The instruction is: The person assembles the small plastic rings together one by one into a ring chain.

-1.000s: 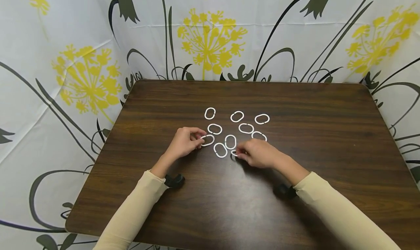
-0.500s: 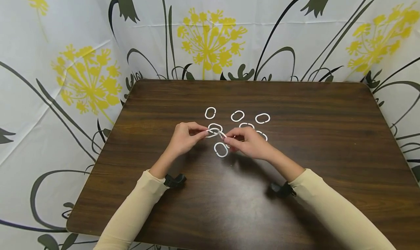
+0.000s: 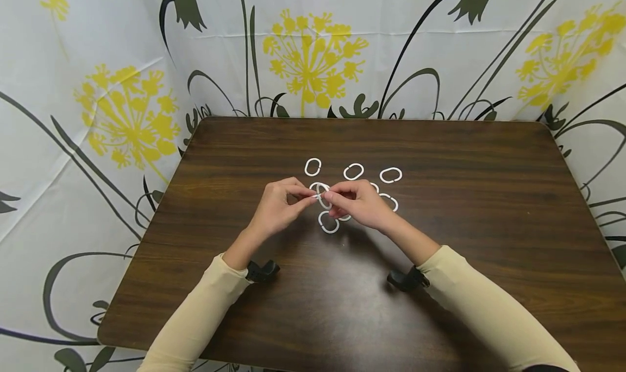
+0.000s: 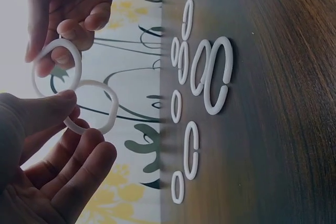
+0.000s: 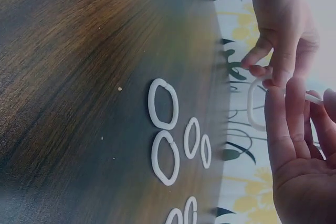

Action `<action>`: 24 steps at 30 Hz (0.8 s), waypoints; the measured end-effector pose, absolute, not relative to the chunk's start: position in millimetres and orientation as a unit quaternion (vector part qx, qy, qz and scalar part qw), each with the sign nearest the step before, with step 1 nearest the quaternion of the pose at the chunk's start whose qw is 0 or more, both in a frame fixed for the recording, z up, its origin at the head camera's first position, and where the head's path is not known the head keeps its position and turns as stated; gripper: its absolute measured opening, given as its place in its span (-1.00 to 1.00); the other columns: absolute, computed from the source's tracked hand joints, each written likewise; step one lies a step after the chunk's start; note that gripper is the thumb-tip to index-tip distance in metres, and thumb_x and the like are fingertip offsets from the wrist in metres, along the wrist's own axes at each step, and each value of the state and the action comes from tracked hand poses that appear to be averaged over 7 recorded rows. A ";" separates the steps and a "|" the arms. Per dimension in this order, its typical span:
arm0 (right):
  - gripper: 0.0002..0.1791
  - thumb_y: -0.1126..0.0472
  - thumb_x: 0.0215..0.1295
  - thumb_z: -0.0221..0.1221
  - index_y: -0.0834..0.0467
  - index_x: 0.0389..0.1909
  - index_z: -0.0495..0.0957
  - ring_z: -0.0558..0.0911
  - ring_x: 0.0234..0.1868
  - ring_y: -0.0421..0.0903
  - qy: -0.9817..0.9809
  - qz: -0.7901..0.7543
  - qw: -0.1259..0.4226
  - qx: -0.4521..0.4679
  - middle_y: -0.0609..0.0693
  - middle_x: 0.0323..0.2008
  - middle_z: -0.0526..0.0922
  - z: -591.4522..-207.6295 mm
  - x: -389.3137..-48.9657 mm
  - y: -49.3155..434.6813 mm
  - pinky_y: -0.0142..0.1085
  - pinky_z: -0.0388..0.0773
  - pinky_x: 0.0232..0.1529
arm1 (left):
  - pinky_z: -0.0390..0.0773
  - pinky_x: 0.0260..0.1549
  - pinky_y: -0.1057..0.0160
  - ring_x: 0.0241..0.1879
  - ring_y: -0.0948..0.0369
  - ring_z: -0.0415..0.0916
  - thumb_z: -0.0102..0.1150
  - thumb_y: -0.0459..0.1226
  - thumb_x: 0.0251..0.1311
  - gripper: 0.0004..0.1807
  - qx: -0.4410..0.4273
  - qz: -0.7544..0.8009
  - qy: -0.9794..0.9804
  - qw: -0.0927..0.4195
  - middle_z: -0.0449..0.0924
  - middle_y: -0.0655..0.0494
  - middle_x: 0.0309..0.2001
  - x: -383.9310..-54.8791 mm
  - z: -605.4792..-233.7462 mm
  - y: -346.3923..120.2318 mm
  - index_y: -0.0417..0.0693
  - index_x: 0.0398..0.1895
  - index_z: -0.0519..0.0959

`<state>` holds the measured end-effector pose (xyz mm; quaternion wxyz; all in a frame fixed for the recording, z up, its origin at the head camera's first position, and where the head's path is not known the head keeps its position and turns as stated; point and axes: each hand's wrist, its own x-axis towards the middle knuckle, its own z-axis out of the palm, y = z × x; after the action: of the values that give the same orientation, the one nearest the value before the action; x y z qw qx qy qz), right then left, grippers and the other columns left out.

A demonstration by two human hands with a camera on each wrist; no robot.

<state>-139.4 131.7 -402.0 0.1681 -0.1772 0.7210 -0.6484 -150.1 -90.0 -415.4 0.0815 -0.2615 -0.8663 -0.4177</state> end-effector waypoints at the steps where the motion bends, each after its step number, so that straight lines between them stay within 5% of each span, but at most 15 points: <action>1: -0.72 0.34 0.43 0.11 0.54 -0.08 0.55 0.68 -0.43 -0.10 0.723 -0.647 0.168 -0.176 0.35 -0.36 0.64 -402.2 -139.5 131.6 -0.04 0.68 -0.28 | 0.61 -0.45 0.18 -0.46 0.35 0.51 0.43 -0.30 0.11 -0.93 -0.262 -0.415 -0.867 0.084 0.57 0.22 -0.48 -149.9 -415.5 -89.8 -0.09 -0.34 0.78; 8: -0.74 0.33 0.41 0.13 0.52 -0.12 0.57 0.67 -0.44 -0.12 0.723 -0.646 0.177 -0.173 0.17 -0.47 0.65 -403.0 -141.0 131.3 -0.09 0.69 -0.29 | 0.59 -0.48 0.29 -0.48 0.37 0.51 0.43 -0.32 0.10 -0.93 -0.276 -0.398 -0.869 0.098 0.57 0.21 -0.44 -149.3 -414.7 -88.3 -0.10 -0.34 0.78; 24: -0.73 0.32 0.41 0.14 0.51 -0.10 0.55 0.68 -0.42 -0.08 0.725 -0.654 0.182 -0.122 0.21 -0.43 0.63 -415.0 -147.0 134.1 -0.04 0.68 -0.28 | 0.65 -0.40 0.34 -0.38 0.32 0.63 0.40 -0.41 0.09 -0.95 -0.267 -0.483 -0.829 0.092 0.66 0.15 -0.38 -148.3 -417.9 -94.3 -0.20 -0.36 0.75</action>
<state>-147.0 134.1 -415.0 0.1821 -0.1215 0.7246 -0.6535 -148.3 -94.3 -417.9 0.0923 -0.2674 -0.8289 -0.4826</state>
